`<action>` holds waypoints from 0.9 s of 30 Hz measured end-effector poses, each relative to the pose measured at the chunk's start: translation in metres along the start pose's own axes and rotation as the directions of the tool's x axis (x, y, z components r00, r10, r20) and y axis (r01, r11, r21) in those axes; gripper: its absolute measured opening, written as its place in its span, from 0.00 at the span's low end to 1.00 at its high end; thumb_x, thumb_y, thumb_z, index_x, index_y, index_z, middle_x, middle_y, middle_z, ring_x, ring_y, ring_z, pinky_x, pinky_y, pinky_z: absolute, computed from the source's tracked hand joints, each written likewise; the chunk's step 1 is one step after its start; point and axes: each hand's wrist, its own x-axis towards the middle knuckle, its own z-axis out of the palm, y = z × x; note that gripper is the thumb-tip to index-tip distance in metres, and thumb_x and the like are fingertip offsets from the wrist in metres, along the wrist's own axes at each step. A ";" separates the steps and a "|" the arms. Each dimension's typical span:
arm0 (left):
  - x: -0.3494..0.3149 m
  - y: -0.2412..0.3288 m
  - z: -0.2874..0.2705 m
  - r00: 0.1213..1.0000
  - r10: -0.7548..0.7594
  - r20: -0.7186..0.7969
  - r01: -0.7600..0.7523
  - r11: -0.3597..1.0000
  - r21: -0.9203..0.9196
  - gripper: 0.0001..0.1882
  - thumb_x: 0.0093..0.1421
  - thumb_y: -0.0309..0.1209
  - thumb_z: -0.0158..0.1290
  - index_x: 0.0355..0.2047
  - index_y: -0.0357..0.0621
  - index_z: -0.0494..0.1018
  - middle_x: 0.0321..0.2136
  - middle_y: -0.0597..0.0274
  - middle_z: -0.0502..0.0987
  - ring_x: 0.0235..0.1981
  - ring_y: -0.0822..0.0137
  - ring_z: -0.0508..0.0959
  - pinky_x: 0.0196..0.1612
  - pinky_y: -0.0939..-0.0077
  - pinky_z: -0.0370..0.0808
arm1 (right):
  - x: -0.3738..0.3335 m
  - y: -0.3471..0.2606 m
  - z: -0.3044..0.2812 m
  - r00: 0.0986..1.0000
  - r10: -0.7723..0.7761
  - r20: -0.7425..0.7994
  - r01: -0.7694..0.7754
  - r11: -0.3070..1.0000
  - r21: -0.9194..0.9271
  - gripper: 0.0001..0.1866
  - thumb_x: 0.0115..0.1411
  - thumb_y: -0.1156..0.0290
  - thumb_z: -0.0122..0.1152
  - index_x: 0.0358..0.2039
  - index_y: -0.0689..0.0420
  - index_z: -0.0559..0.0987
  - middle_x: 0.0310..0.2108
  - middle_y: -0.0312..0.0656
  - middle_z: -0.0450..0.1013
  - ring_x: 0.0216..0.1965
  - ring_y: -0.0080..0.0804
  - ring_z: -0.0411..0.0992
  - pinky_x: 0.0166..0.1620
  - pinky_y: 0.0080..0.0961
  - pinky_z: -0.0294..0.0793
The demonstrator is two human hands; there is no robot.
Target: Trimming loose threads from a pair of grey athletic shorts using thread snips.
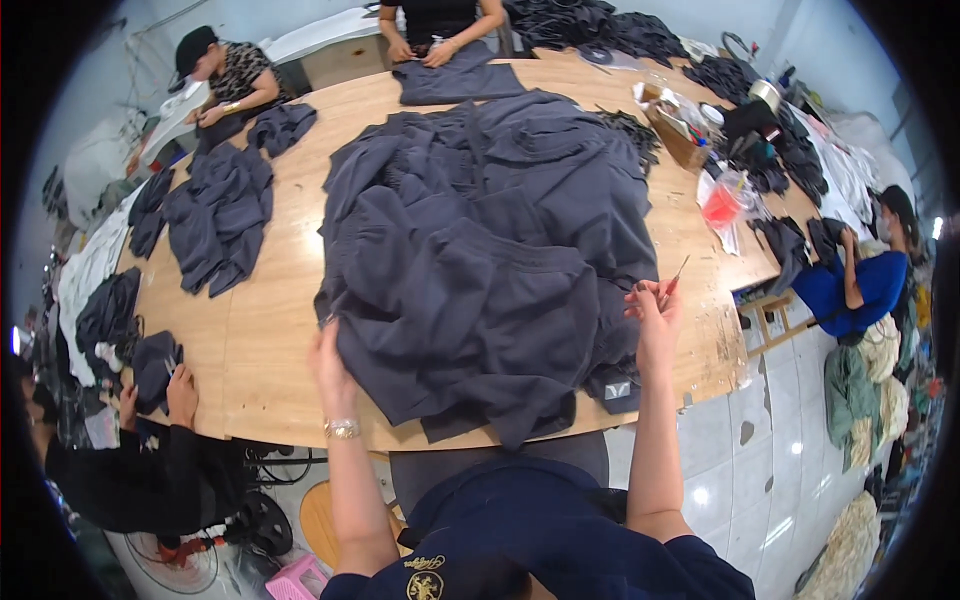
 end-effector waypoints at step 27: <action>-0.108 0.020 0.023 0.863 -0.097 0.496 -0.012 0.977 0.213 0.06 0.50 0.20 0.47 0.24 0.44 0.63 0.23 0.65 0.69 0.26 0.75 0.70 0.30 0.84 0.68 | -0.015 -0.049 0.078 0.940 -0.039 0.339 -0.126 0.884 0.450 0.10 0.60 0.79 0.54 0.32 0.55 0.61 0.37 0.44 0.68 0.36 0.33 0.73 0.38 0.25 0.76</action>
